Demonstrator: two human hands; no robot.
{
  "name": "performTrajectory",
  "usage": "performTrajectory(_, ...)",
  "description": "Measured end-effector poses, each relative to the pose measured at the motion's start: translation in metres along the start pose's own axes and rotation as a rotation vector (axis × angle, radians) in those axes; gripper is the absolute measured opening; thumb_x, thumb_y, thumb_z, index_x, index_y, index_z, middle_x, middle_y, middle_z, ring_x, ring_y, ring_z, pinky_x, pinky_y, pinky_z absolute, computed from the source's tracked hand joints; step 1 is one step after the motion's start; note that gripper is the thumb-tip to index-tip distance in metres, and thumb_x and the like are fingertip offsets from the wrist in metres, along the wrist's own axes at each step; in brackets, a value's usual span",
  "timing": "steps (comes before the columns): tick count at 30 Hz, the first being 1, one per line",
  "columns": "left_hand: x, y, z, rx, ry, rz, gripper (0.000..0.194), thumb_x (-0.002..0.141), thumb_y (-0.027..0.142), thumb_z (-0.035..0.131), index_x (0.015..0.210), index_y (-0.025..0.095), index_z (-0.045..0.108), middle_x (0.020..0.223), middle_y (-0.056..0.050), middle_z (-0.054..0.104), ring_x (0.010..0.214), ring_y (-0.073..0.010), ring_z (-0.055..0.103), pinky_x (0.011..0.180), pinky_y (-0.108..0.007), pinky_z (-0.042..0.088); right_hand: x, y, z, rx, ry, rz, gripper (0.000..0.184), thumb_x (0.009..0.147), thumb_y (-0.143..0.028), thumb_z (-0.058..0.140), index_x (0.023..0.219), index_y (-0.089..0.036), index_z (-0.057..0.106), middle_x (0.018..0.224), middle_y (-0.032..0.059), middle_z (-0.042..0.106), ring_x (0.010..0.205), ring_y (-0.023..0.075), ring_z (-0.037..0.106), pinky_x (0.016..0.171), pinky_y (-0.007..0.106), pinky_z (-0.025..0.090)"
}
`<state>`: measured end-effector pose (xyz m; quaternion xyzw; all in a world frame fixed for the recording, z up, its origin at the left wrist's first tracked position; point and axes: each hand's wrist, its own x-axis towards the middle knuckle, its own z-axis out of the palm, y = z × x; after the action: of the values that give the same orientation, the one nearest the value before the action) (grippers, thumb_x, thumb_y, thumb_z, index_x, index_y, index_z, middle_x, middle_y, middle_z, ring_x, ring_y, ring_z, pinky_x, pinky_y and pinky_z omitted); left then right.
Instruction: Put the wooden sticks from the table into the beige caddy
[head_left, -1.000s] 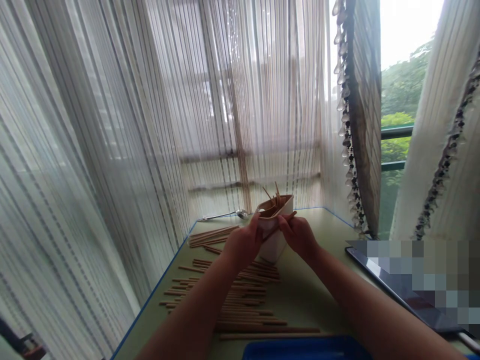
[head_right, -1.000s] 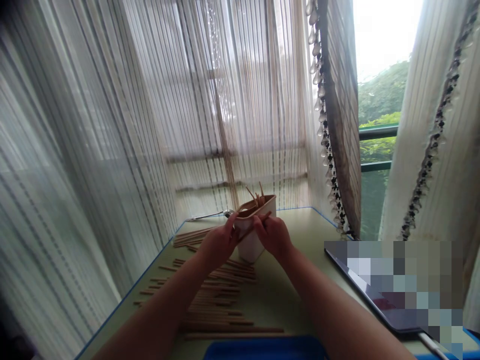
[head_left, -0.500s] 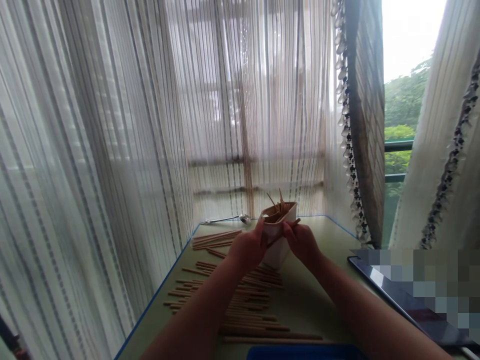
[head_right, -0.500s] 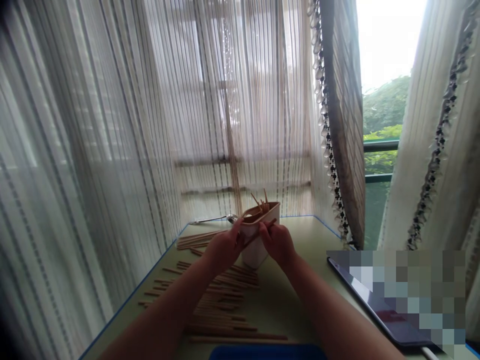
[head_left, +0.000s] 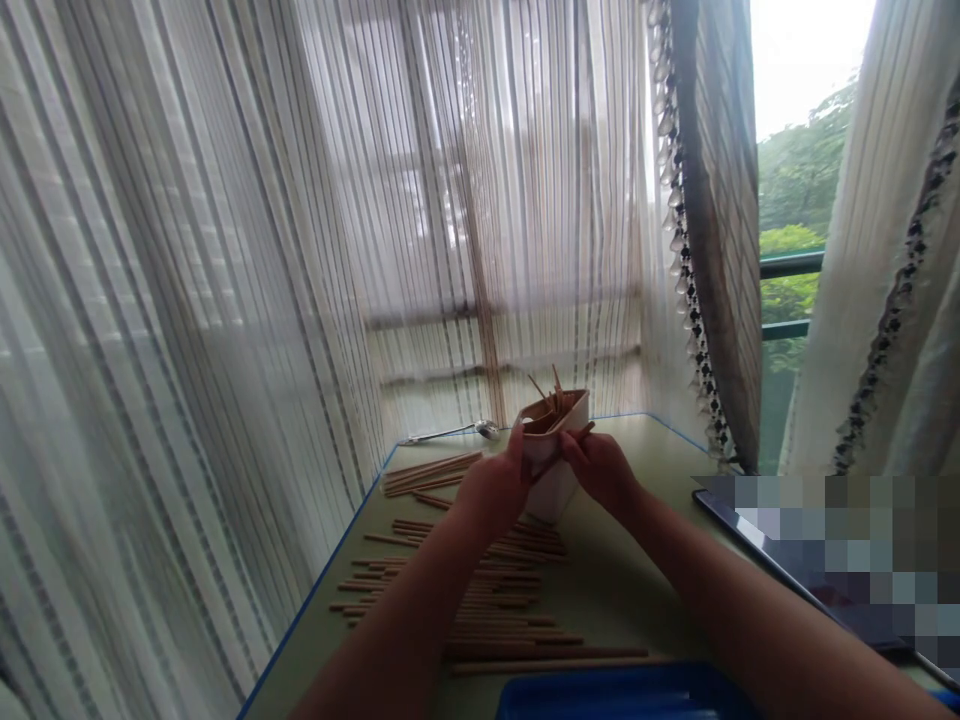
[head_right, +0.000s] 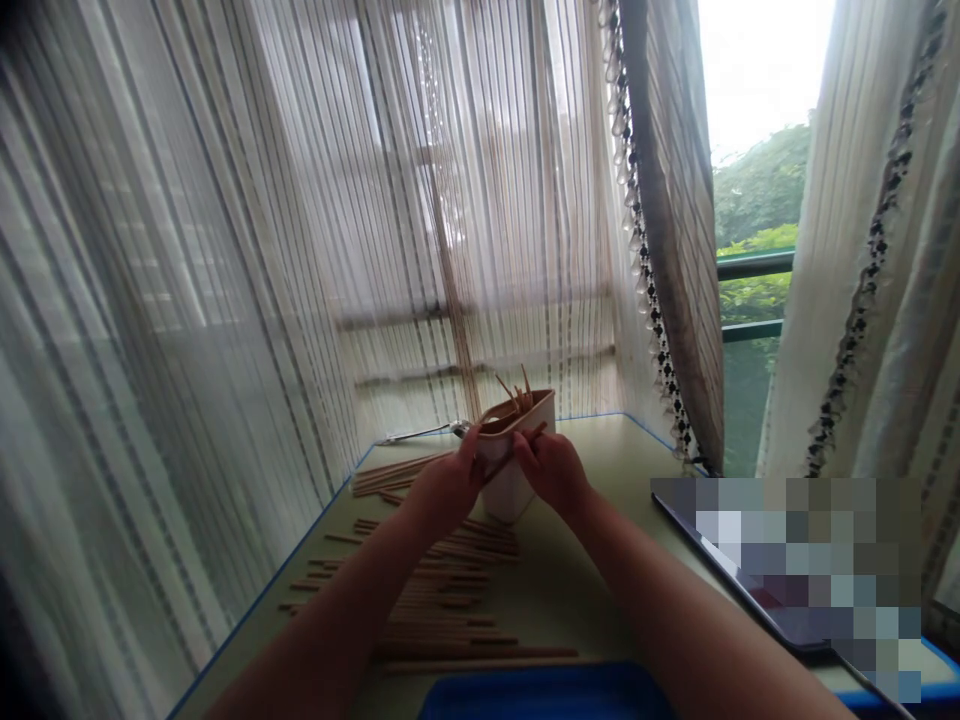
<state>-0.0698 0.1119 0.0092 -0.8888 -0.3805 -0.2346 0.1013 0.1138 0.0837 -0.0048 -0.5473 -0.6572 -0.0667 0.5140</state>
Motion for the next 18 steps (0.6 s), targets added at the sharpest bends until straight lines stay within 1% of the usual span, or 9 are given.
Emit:
performTrajectory(5,-0.002,0.008,-0.01,0.069,-0.067,-0.015,0.064,0.096,0.027,0.032,0.149,0.006,0.004,0.091,-0.015,0.071,0.081,-0.0243,0.07,0.071,-0.032,0.051,0.001,-0.002,-0.003,0.001,-0.018,-0.01,0.047,0.09,-0.045,0.033,0.056,-0.019,0.053,0.053,0.0043,0.057,0.05,0.0146,0.054,0.053,0.025,0.036)
performTrajectory(8,-0.003,0.01,-0.014,0.088,-0.092,-0.007,0.065,0.095,0.026,0.033,0.149,0.004,0.003,0.091,-0.016,0.071,0.082,-0.025,0.07,0.073,-0.033,0.051,0.001,-0.003,-0.005,0.001,-0.037,-0.004,0.046,0.089,-0.045,0.034,0.056,-0.019,0.053,0.052,0.0043,0.057,0.05,0.0143,0.053,0.052,0.024,0.036)
performTrajectory(13,-0.001,0.007,-0.016,0.047,-0.082,-0.004,0.063,0.096,0.031,0.032,0.149,0.009,0.007,0.092,-0.015,0.071,0.08,-0.025,0.07,0.071,-0.033,0.051,0.001,-0.003,-0.004,-0.019,-0.022,0.005,0.047,0.089,-0.046,0.034,0.055,-0.02,0.051,0.048,0.0038,0.054,0.048,0.0139,0.05,0.05,0.024,0.034)
performTrajectory(18,0.0,0.004,-0.012,-0.005,-0.055,-0.011,0.062,0.096,0.032,0.033,0.149,0.01,0.01,0.092,-0.013,0.072,0.076,-0.0227,0.07,0.069,-0.031,0.052,-0.001,0.002,-0.002,-0.045,0.012,-0.032,0.048,0.091,-0.044,0.034,0.053,-0.019,0.051,0.052,0.0049,0.057,0.05,0.0142,0.053,0.053,0.025,0.037)
